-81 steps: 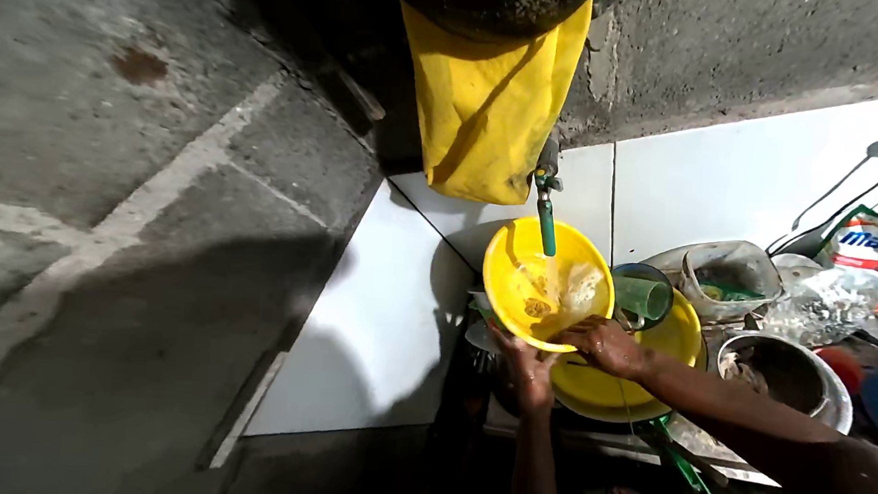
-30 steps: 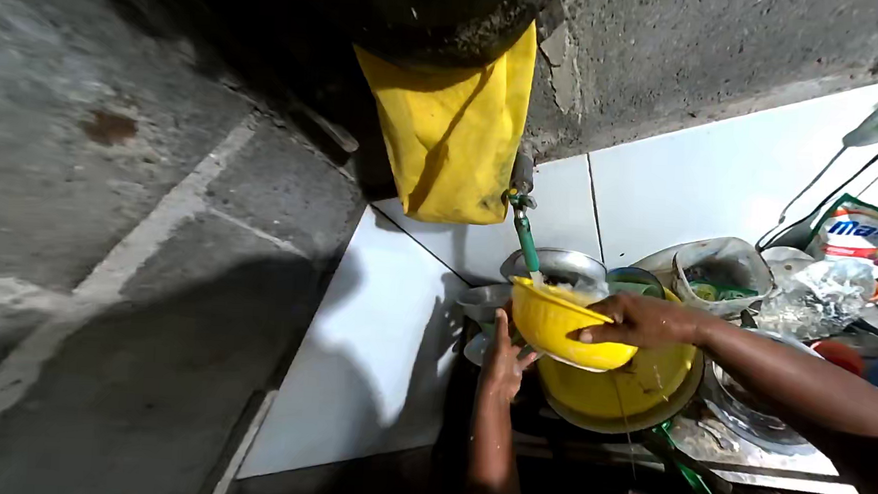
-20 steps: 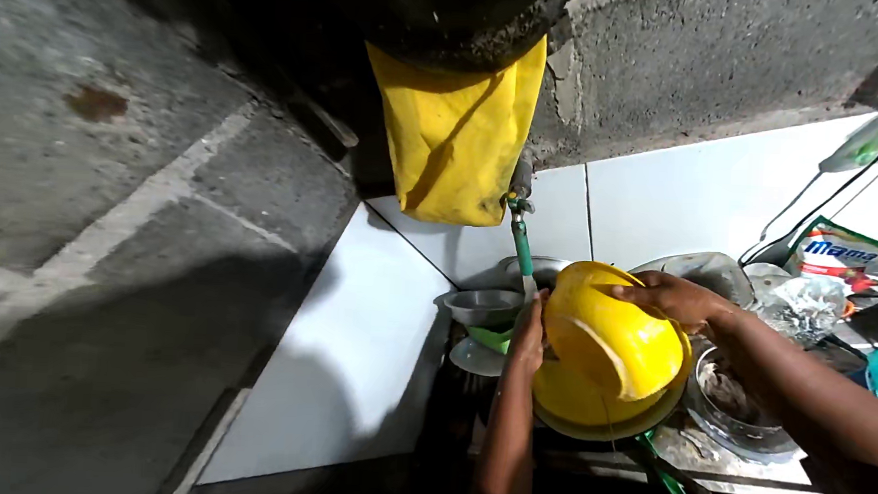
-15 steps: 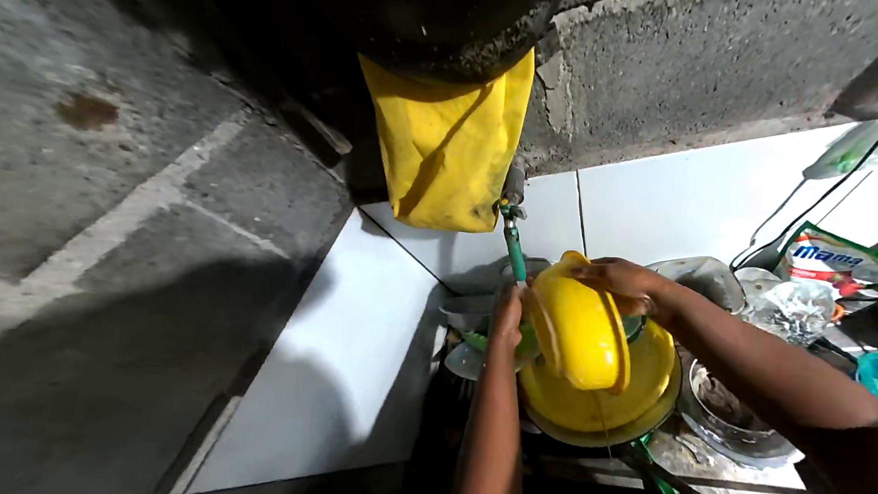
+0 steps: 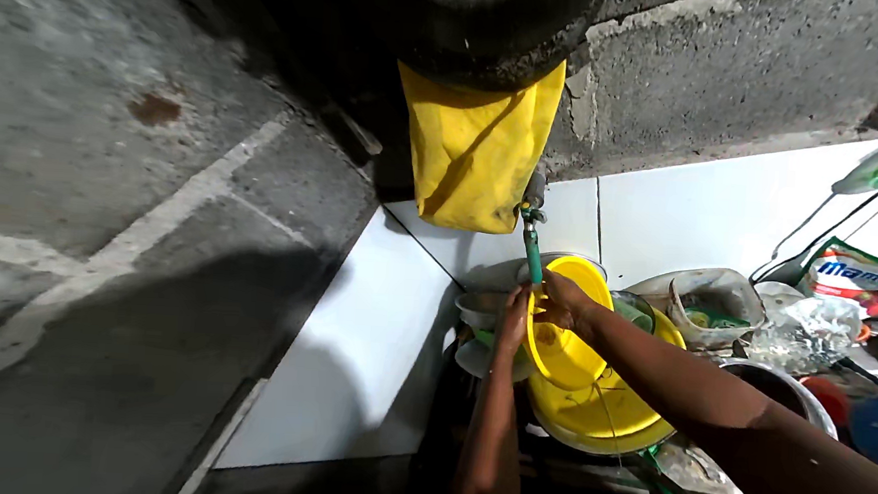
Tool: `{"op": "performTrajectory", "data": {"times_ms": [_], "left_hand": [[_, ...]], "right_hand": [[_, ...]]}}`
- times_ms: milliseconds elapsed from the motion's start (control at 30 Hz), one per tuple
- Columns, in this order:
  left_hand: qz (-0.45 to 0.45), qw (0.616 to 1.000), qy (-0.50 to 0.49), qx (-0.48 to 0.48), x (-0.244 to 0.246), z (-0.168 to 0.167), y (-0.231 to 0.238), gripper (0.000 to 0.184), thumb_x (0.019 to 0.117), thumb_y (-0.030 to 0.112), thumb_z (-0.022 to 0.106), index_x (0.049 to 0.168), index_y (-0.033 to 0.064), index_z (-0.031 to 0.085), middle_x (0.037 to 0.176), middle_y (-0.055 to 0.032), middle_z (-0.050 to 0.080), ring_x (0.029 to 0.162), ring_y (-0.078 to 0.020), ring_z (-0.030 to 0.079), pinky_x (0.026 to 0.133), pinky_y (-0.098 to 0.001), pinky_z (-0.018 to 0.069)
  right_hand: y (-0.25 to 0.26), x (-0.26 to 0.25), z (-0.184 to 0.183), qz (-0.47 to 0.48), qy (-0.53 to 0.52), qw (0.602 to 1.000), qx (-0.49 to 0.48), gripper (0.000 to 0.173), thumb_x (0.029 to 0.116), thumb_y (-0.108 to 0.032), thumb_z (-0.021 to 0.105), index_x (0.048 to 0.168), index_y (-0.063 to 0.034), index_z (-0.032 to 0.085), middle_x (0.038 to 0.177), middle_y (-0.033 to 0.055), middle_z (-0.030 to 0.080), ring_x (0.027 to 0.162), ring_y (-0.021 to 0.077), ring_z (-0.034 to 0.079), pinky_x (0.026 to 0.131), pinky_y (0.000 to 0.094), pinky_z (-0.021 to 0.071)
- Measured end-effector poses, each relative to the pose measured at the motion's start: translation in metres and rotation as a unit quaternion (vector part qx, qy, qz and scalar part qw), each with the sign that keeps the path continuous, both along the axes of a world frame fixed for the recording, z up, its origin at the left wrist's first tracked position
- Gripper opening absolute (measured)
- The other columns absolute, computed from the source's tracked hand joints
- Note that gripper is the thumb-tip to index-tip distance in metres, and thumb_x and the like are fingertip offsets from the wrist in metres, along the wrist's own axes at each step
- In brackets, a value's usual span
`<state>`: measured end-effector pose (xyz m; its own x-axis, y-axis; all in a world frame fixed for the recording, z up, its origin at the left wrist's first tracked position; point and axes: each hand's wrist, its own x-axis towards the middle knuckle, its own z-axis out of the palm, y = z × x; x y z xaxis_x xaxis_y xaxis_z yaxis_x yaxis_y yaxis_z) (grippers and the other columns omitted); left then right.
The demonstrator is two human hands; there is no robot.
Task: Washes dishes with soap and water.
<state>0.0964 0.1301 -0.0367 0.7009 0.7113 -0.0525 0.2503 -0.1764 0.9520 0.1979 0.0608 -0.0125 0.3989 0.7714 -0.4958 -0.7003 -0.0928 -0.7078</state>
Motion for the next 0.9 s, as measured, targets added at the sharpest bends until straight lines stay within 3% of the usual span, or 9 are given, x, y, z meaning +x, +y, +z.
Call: {"op": "performTrajectory", "data": {"times_ms": [100,233,400,500,600,700,767,833,900], "left_hand": [[0.055,0.997,-0.032,-0.047,0.0,-0.012,-0.002,0.042,0.1121,0.02,0.036,0.142,-0.0043,0.05,0.142,-0.023,0.054,0.129,-0.0235,0.054,0.11,-0.0379,0.0426],[0.031,0.998,-0.043,0.027,0.002,-0.01,-0.015,0.04,0.1116,0.015,0.035,0.135,-0.01,0.055,0.132,-0.0267,0.059,0.122,-0.0243,0.057,0.108,-0.0374,0.0438],[0.076,0.983,-0.148,0.084,-0.014,-0.062,-0.044,0.046,0.1095,0.015,0.03,0.143,-0.0119,0.047,0.149,-0.0264,0.049,0.141,-0.0246,0.047,0.119,-0.0358,0.0342],[0.136,0.972,-0.189,0.022,-0.02,-0.076,-0.058,0.048,0.1101,0.015,0.029,0.147,-0.013,0.041,0.152,-0.0268,0.044,0.142,-0.0232,0.044,0.12,-0.0333,0.0324],[0.111,0.986,-0.123,-0.025,-0.015,-0.057,-0.034,0.046,0.1121,0.022,0.032,0.146,-0.0055,0.047,0.147,-0.0221,0.051,0.135,-0.0228,0.051,0.115,-0.0374,0.0407],[0.065,0.998,0.013,0.02,0.002,-0.012,-0.014,0.042,0.1115,0.02,0.038,0.14,-0.0086,0.052,0.142,-0.0295,0.052,0.135,-0.0344,0.05,0.115,-0.0465,0.0373],[0.028,0.997,0.053,0.05,0.014,0.004,-0.007,0.039,0.1112,0.018,0.04,0.135,-0.0087,0.056,0.131,-0.0306,0.059,0.123,-0.0356,0.057,0.107,-0.0493,0.0423],[-0.019,0.996,0.064,0.065,0.023,0.006,0.0,0.036,0.1102,0.019,0.042,0.131,-0.0049,0.058,0.119,-0.0258,0.063,0.108,-0.0318,0.061,0.097,-0.0488,0.0477],[-0.034,0.993,0.106,0.045,0.033,0.009,0.004,0.038,0.11,0.028,0.044,0.134,0.0021,0.059,0.119,-0.0231,0.065,0.106,-0.0317,0.063,0.094,-0.0503,0.05]], "right_hand": [[0.006,-0.001,0.002,-0.011,-0.018,1.0,-0.006,0.048,0.112,-0.04,0.037,0.142,-0.0044,0.045,0.124,0.0216,0.057,0.104,0.0319,0.062,0.084,0.0483,0.0547],[-0.001,0.018,0.005,-0.03,-0.026,0.999,-0.013,0.042,0.1115,-0.037,0.039,0.128,-0.0004,0.051,0.1,0.0145,0.057,0.078,0.0227,0.059,0.069,0.0392,0.0539],[-0.01,0.031,0.002,-0.071,0.016,0.997,-0.006,0.034,0.1089,-0.03,0.044,0.128,-0.0015,0.049,0.1,0.0147,0.057,0.079,0.024,0.059,0.069,0.0411,0.0537],[-0.009,0.03,0.007,-0.111,0.041,0.993,0.003,0.034,0.1094,-0.028,0.043,0.129,-0.0009,0.049,0.102,0.0157,0.057,0.082,0.0244,0.06,0.07,0.0411,0.054],[-0.004,0.03,0.001,-0.115,0.044,0.992,0.017,0.041,0.1115,-0.032,0.039,0.138,-0.0007,0.045,0.114,0.0197,0.058,0.09,0.0283,0.063,0.076,0.0444,0.0557],[-0.004,0.025,0.006,-0.084,0.009,0.996,0.008,0.039,0.1114,-0.031,0.039,0.135,0.0,0.045,0.11,0.0174,0.057,0.087,0.0257,0.061,0.075,0.0419,0.0548],[-0.007,0.027,0.007,-0.062,-0.01,0.998,0.005,0.041,0.1117,-0.033,0.038,0.134,0.0009,0.046,0.109,0.0163,0.057,0.086,0.024,0.061,0.076,0.0405,0.055],[-0.013,0.032,0.004,-0.032,-0.039,0.999,-0.006,0.042,0.112,-0.037,0.036,0.126,-0.0009,0.052,0.099,0.0114,0.06,0.076,0.0186,0.061,0.068,0.0352,0.0547],[-0.019,0.036,0.005,0.011,-0.079,0.997,-0.012,0.045,0.1126,-0.037,0.032,0.124,-0.0036,0.059,0.091,0.0085,0.064,0.067,0.0151,0.06,0.061,0.0312,0.0526]]}}
